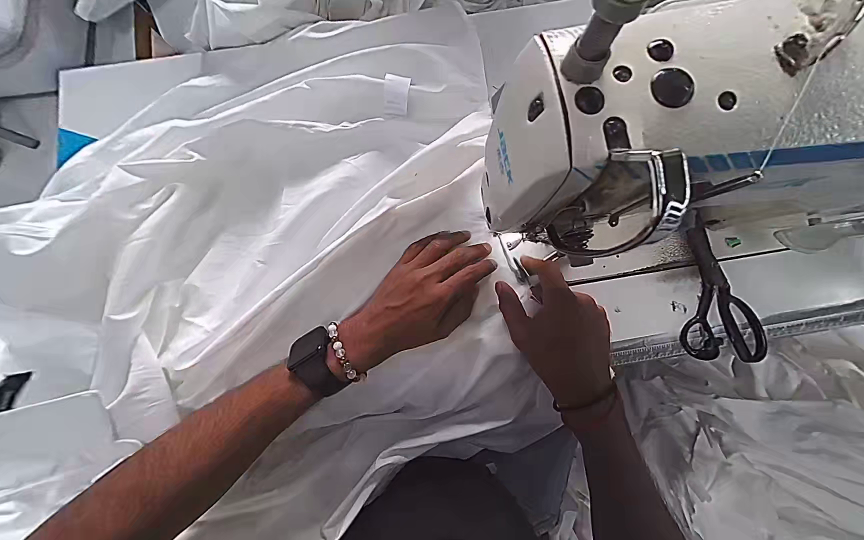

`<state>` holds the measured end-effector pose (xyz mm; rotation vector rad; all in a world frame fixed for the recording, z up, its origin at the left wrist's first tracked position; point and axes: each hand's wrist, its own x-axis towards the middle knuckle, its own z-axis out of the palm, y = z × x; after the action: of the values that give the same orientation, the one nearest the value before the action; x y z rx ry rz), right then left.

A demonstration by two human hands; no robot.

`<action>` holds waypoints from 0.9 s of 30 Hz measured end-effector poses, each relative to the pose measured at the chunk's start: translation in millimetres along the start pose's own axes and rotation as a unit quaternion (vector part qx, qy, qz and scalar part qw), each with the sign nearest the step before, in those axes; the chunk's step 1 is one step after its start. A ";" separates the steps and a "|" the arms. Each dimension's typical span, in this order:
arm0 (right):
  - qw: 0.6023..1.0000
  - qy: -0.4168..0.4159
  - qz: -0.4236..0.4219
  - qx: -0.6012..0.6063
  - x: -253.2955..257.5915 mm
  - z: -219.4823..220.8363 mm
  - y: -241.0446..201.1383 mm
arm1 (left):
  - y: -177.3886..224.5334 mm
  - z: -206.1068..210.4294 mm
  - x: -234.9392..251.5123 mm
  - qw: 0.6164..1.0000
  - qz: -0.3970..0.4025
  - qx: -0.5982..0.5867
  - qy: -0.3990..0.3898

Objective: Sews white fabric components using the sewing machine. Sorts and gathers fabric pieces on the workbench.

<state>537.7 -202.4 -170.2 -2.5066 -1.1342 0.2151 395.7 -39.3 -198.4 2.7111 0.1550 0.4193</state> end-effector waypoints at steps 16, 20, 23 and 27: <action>0.958 -0.126 -0.141 0.214 -77.0 -11.0 -3.4 | 6.1 2.0 -9.1 0.993 0.115 -0.011 -0.016; 0.992 0.057 0.014 0.107 -20.6 0.5 -3.4 | 13.6 -1.6 1.9 0.998 0.054 -0.030 0.022; 0.995 0.058 0.043 0.062 -15.1 12.6 -11.0 | 13.1 1.9 3.5 0.998 -0.007 0.008 0.064; 0.996 0.036 0.056 0.063 -14.1 8.3 -11.1 | 11.9 6.3 5.5 0.996 -0.033 0.070 0.037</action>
<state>518.3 -204.0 -173.5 -2.4476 -0.9242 0.2171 403.5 -51.6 -197.8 2.8188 0.3057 0.5083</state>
